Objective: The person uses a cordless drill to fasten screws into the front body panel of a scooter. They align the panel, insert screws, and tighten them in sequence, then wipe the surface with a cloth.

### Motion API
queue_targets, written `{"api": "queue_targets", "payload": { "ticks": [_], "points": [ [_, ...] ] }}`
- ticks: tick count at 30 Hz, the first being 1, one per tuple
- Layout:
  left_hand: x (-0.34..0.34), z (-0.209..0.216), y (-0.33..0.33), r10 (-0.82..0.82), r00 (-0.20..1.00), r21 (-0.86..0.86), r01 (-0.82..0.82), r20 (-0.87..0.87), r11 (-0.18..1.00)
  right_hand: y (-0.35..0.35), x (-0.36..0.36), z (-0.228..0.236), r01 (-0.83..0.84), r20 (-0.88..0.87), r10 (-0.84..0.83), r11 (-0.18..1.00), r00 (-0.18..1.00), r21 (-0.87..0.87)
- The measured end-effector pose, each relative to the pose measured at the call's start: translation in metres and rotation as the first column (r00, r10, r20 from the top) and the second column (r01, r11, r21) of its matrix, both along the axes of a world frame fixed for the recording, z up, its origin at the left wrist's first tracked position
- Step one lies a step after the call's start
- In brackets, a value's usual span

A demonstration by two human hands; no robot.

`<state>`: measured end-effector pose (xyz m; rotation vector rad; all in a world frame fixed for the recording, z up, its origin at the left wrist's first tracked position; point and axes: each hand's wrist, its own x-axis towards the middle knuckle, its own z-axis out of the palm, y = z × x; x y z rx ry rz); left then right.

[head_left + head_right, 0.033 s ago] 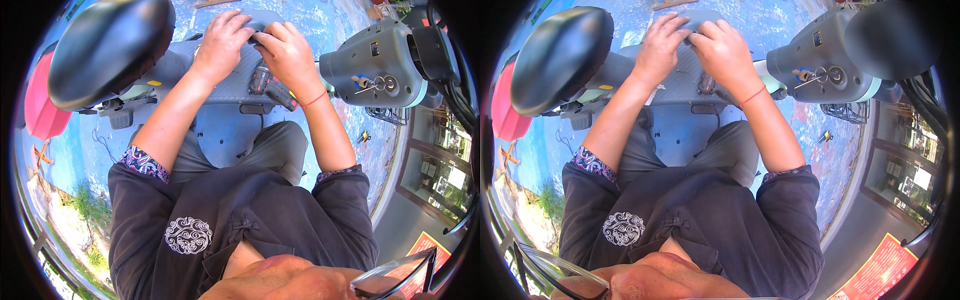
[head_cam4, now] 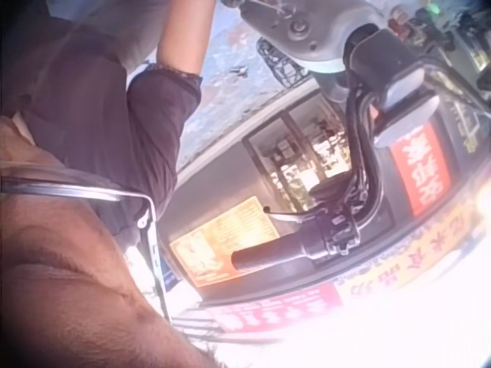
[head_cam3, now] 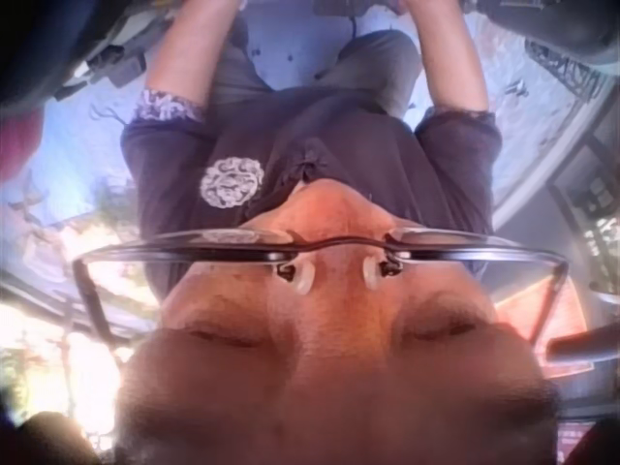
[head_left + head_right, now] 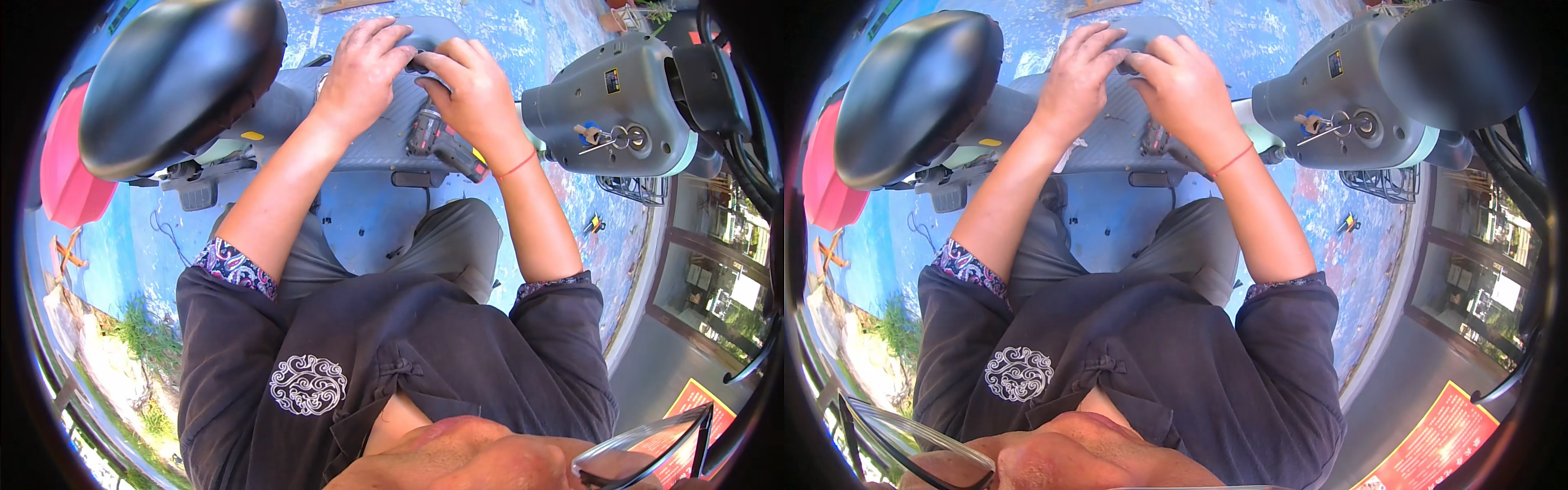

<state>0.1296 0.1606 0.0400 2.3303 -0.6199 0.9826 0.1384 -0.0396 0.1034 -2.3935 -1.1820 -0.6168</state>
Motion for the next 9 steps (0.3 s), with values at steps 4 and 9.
{"api": "queue_targets", "payload": {
  "ticks": [4,9],
  "points": [
    [-0.002,0.015,0.009,-0.028,0.999,0.006,0.027,0.039,1.000,-0.008,-0.029,0.019,0.165,-0.509,0.084,0.890,0.857,0.426],
    [-0.015,0.029,0.004,-0.096,0.993,0.039,0.093,0.067,0.995,-0.024,-0.051,0.054,0.305,-0.730,0.448,0.700,0.516,0.645]
  ]
}}
